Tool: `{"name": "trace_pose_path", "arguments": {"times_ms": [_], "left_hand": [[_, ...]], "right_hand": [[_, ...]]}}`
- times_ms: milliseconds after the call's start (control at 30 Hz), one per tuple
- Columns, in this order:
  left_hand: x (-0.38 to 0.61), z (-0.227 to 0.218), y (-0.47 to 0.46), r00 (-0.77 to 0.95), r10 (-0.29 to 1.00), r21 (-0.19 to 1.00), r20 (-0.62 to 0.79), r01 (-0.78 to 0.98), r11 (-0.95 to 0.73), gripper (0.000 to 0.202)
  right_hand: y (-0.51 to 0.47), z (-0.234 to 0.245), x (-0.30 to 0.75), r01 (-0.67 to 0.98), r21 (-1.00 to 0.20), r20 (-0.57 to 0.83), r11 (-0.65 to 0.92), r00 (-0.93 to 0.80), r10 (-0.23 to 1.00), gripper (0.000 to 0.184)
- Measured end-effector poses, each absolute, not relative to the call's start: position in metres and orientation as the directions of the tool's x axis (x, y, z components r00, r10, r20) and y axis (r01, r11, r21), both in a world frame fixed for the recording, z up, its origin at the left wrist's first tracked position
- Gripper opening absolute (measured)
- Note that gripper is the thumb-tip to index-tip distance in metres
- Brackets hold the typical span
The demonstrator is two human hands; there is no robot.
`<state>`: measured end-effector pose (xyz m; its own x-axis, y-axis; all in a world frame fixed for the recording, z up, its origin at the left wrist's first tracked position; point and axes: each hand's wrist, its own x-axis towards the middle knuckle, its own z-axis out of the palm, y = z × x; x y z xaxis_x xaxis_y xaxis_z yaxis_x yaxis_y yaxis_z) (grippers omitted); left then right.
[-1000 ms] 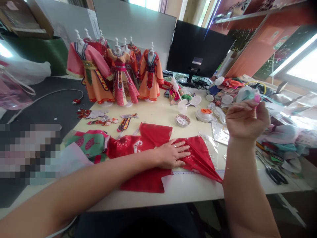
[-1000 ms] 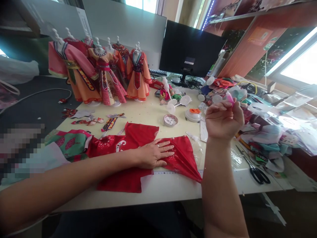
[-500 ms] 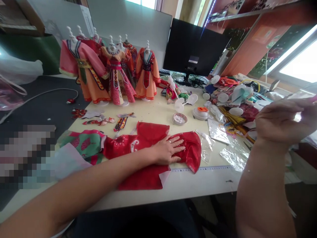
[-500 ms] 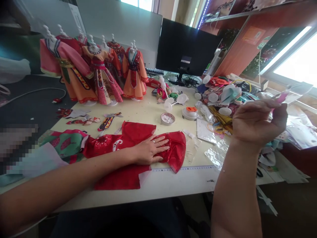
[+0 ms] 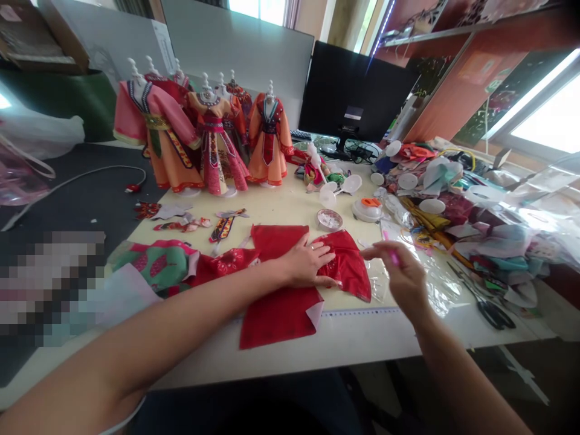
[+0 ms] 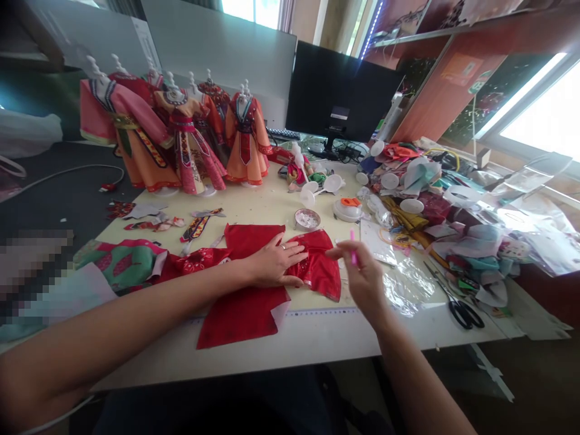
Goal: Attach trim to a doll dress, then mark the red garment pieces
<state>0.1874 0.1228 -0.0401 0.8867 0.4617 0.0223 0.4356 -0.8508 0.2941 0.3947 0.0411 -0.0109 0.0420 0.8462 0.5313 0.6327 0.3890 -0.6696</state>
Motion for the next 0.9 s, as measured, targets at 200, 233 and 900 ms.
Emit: {"name": "trace_pose_path", "arguments": {"times_ms": [200, 233, 900], "left_hand": [[0.179, -0.048, 0.122, 0.892, 0.449, 0.363, 0.056, 0.401, -0.841, 0.081], [0.176, -0.048, 0.123, 0.897, 0.436, 0.371, 0.067, 0.384, -0.846, 0.082], [0.102, -0.059, 0.082, 0.783, 0.615, 0.148, 0.088, 0.601, -0.786, 0.09]], "right_hand": [[0.04, -0.047, 0.404, 0.866, -0.073, 0.429, 0.494, -0.42, 0.8, 0.024], [0.042, -0.049, 0.406, 0.87, -0.004, 0.427, 0.494, -0.445, 0.787, 0.025], [0.079, -0.055, 0.445, 0.912, -0.016, 0.456, 0.41, -0.358, 0.815, 0.015]]}}
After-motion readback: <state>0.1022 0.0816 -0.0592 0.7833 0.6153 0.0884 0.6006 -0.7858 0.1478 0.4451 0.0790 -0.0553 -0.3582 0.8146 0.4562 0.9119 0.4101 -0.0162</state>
